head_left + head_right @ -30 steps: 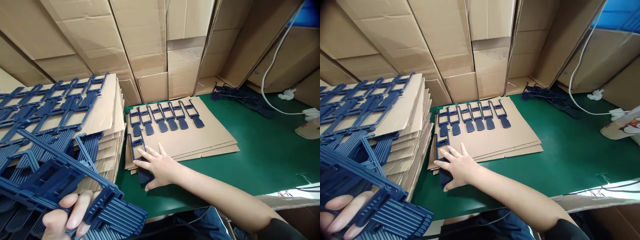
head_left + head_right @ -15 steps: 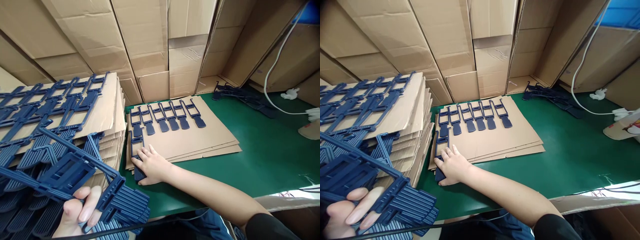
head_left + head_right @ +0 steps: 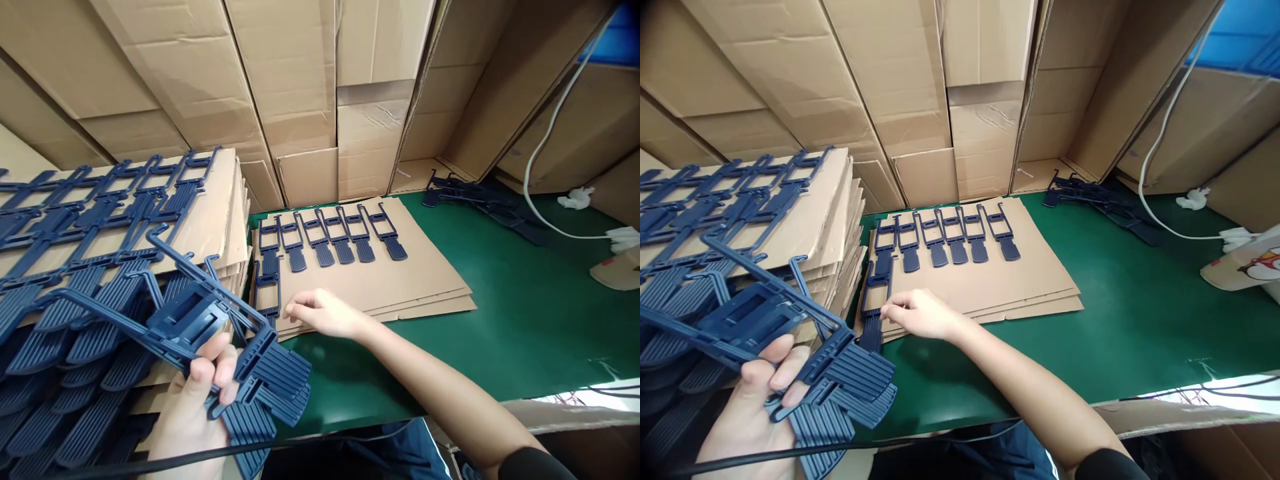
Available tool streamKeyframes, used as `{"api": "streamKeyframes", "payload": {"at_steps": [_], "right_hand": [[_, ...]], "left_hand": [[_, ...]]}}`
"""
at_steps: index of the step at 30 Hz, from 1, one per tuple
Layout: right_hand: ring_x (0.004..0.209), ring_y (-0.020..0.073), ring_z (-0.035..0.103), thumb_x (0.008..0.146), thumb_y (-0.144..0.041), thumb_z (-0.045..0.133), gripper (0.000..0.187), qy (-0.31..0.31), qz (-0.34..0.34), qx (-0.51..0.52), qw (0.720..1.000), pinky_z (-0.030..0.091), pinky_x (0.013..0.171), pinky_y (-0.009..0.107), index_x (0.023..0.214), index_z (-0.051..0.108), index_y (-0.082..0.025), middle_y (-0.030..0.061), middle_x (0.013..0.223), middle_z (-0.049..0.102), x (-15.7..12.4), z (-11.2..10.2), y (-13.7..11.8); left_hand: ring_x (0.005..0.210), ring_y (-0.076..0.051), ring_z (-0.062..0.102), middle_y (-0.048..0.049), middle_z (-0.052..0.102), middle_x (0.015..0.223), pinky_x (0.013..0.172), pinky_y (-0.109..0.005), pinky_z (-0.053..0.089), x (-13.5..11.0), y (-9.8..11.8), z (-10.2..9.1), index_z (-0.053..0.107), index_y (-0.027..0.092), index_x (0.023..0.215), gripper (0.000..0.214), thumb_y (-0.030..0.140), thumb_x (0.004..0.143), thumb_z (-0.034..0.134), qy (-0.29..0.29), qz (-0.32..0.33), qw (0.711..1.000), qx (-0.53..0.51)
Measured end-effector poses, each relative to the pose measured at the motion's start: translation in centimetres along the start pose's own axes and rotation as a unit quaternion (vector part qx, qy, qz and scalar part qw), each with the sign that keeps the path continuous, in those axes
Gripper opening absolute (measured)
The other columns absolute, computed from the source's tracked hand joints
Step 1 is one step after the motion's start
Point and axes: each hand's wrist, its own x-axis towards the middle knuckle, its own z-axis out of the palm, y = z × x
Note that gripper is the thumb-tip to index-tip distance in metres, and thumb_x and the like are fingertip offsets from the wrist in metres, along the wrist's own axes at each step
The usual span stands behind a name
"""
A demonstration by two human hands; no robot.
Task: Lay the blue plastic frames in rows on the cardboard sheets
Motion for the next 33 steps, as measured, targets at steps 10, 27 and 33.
{"api": "streamKeyframes", "payload": {"at_steps": [10, 27, 33], "right_hand": [[0.061, 0.0058, 0.048, 0.065, -0.038, 0.063, 0.029, -0.135, 0.039, 0.227, 0.964, 0.039, 0.059, 0.018, 0.075, 0.062, -0.010, -0.0009, 0.068, 0.056, -2.4, -2.0, -0.1], [0.038, 0.0039, 0.049, 0.073, -0.028, 0.057, 0.018, -0.013, 0.230, 0.321, 0.919, 0.042, 0.040, 0.012, 0.074, 0.051, -0.011, -0.0036, 0.044, 0.051, -1.7, -3.1, 4.6], [0.043, 0.0053, 0.053, 0.073, -0.014, 0.054, 0.014, -0.017, 0.241, 0.285, 0.928, 0.048, 0.044, 0.014, 0.087, 0.050, -0.010, -0.0028, 0.052, 0.054, -1.4, -1.6, 4.5]], "left_hand": [[0.037, 0.000, 0.035, 0.0036, 0.047, 0.046, 0.038, -0.014, 0.034, -1.4, -2.6, 2.0, 0.070, 0.022, 0.072, 0.029, 0.041, 0.051, 0.073, -0.057, 0.045, 0.994, 0.082], [0.039, -0.006, 0.033, 0.0044, 0.061, 0.055, 0.063, -0.026, 0.049, -0.6, -1.2, 2.2, 0.069, 0.024, 0.071, 0.020, 0.039, 0.058, 0.066, 0.042, 0.230, 0.959, 0.162], [0.046, -0.007, 0.039, 0.0046, 0.050, 0.053, 0.067, -0.027, 0.050, 0.2, -1.5, 1.4, 0.068, 0.023, 0.075, 0.017, 0.032, 0.061, 0.066, 0.016, 0.220, 0.965, 0.141]]}}
